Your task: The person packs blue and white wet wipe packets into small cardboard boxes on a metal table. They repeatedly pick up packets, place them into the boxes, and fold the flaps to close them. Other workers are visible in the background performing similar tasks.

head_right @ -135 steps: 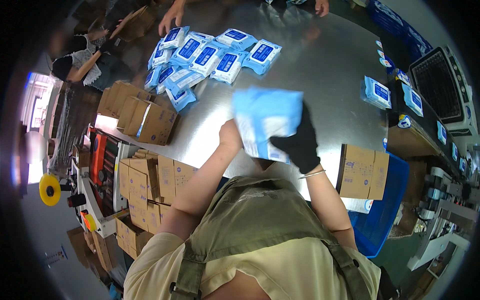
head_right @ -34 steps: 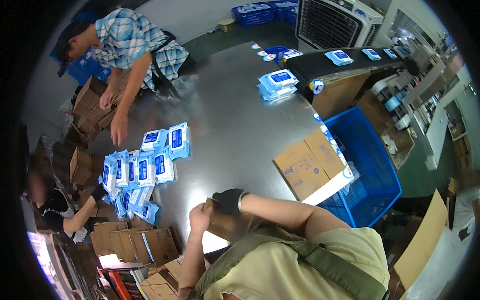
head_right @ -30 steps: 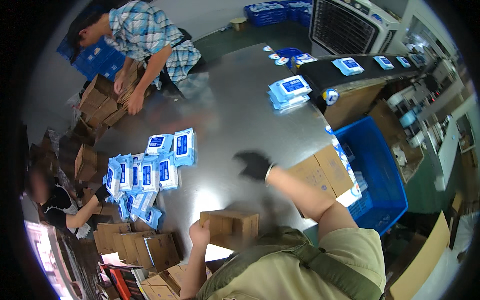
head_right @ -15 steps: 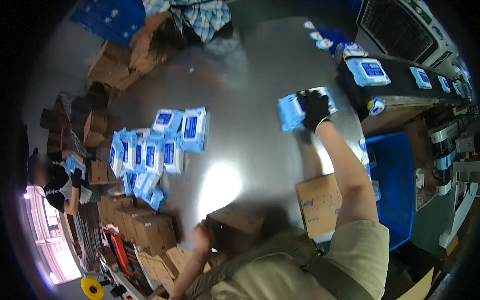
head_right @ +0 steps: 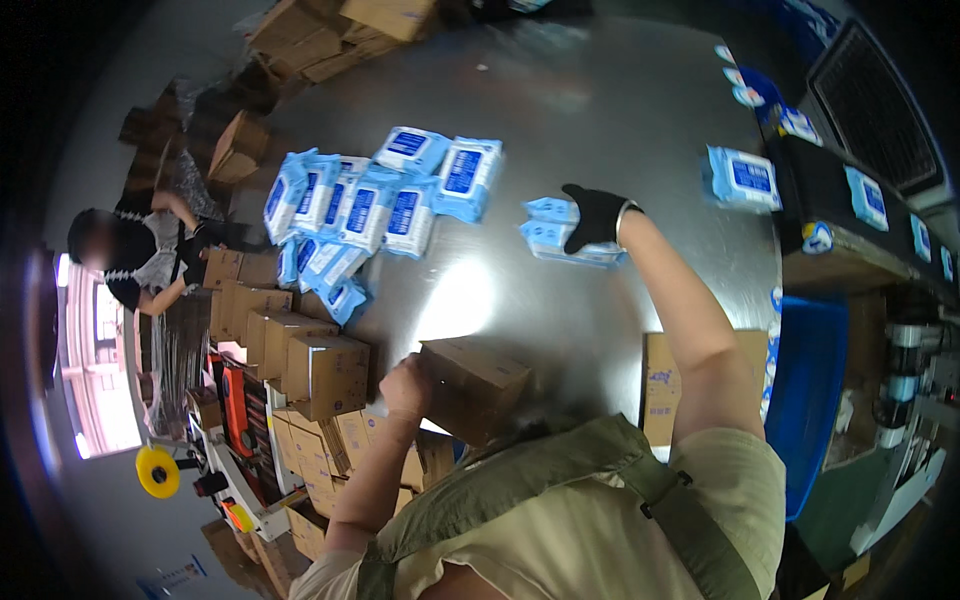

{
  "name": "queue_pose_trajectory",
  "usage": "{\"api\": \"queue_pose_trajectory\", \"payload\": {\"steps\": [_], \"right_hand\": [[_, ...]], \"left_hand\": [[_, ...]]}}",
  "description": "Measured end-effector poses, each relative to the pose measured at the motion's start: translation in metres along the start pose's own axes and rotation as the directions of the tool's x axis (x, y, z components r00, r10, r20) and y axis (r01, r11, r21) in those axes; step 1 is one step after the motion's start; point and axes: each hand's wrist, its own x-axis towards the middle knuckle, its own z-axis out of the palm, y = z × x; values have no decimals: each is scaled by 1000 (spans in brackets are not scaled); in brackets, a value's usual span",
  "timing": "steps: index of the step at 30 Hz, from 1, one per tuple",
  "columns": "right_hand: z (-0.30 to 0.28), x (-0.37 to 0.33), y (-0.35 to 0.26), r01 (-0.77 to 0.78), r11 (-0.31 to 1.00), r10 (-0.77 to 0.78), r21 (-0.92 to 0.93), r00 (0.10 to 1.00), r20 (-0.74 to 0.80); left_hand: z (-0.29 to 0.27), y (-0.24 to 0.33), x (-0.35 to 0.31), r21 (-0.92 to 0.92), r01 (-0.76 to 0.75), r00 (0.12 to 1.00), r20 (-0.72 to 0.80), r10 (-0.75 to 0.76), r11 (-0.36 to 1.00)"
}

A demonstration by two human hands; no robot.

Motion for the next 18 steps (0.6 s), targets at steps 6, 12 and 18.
{"api": "queue_pose_trajectory", "payload": {"steps": [6,12,18], "right_hand": [[24,-18,-49,-277,940,226,-197,942,-247],[68,-114,-151,492,565,-126,662,844,-521],[149,-160,-213,312,936,-350,-162,786,-510]], "left_hand": [[-4,3,0,-134,-81,996,-41,76,988],[13,3,5,-277,-86,993,-104,59,957],[27,-34,15,-581,-119,992,-42,117,805]]}}
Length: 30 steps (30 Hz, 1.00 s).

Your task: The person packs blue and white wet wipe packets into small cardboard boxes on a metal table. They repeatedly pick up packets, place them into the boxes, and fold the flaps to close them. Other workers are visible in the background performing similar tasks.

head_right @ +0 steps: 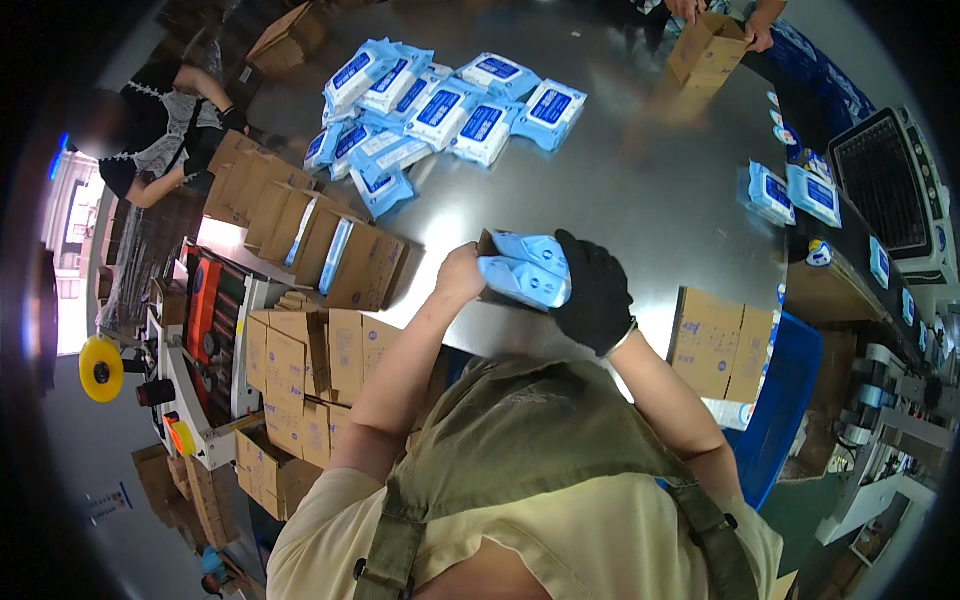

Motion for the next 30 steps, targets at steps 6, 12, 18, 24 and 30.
{"api": "queue_pose_trajectory", "payload": {"steps": [6,12,18,24,30], "right_hand": [[57,12,-22,77,906,112,-417,905,411],[14,15,0,155,910,-192,385,980,57],[-70,-147,282,-753,634,648,-177,642,-409],[-109,-207,325,-945,100,920,-312,206,-332],[-109,-217,309,-898,238,904,-370,344,-254]], "left_hand": [[10,-16,-24,-65,-63,996,-63,59,996],[-34,-79,-48,-144,139,954,-246,-172,980],[-66,-52,-94,201,44,601,-788,135,978],[122,84,-33,-463,-56,868,414,272,884],[228,194,-22,-482,238,634,735,241,843]]}}
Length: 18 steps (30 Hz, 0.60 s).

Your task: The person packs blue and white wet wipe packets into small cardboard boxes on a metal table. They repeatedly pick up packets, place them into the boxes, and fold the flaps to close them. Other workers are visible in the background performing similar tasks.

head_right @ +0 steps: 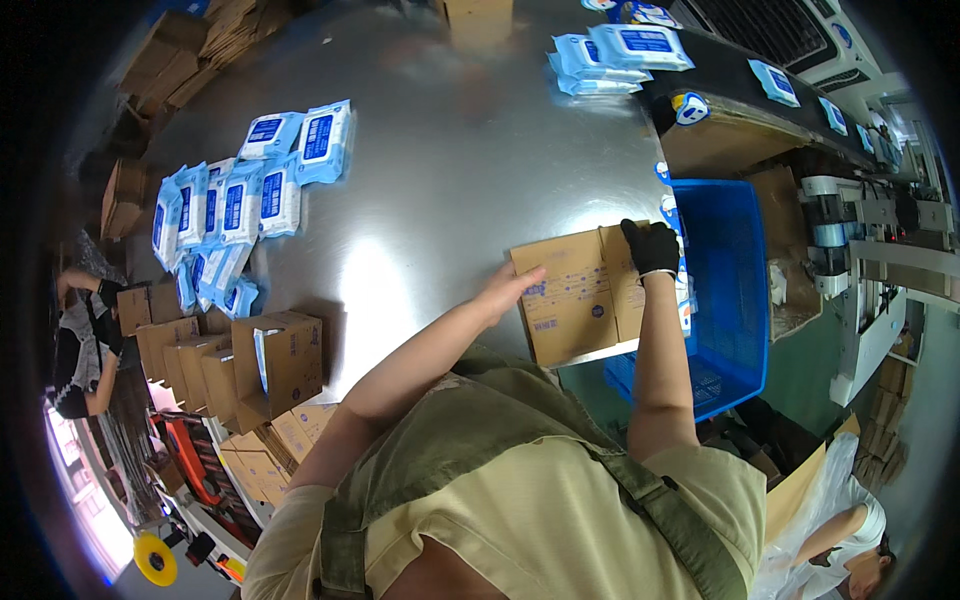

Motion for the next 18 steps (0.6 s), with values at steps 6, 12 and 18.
{"api": "queue_pose_trajectory", "payload": {"steps": [6,12,18], "right_hand": [[-80,-60,-58,19,361,127,933,990,-69],[-80,-118,-174,448,69,-752,892,611,-248],[-32,-190,-261,440,239,-630,865,749,-207]], "left_hand": [[6,37,-34,-590,-212,887,-451,-100,779],[-90,45,-132,-487,-521,735,-674,78,701],[-134,-28,-231,735,-467,691,-43,721,492]]}}
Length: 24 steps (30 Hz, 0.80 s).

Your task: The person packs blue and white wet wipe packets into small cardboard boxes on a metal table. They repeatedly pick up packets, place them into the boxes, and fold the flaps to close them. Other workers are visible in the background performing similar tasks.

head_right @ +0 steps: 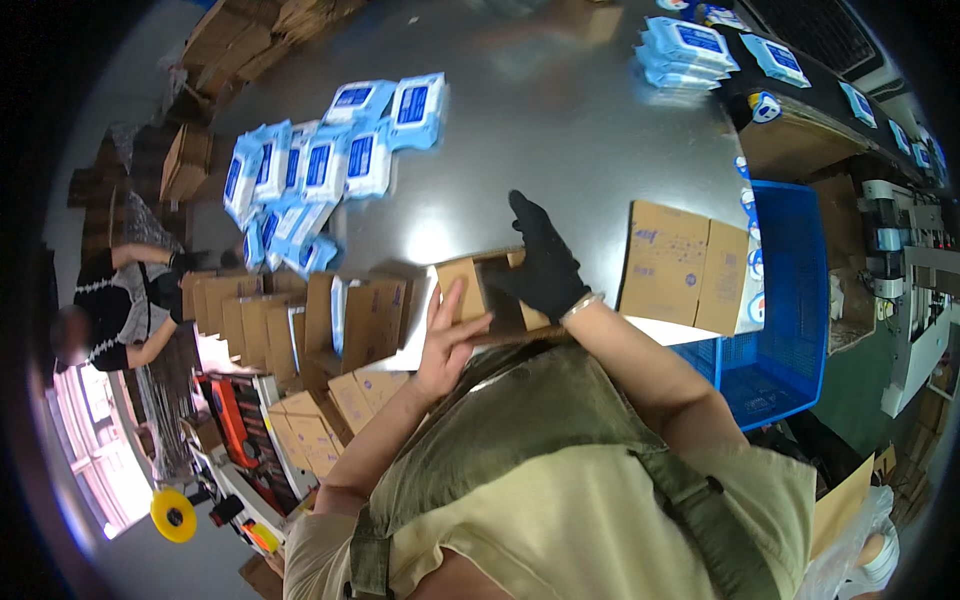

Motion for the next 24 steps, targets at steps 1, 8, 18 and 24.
{"api": "queue_pose_trajectory", "payload": {"steps": [1,8,18,24], "right_hand": [[12,0,0,15,999,-15,-38,1000,-4],[-38,-19,-31,278,846,-271,-456,959,82],[-87,-2,-17,157,984,-158,-90,987,-6],[-6,5,-10,-96,730,233,-676,966,115]], "left_hand": [[-2,-8,0,47,13,998,-55,-10,999],[13,-14,44,330,421,886,-350,-305,845],[-2,-50,58,-722,366,901,116,-419,587],[86,-122,20,-709,694,457,303,-837,122]]}}
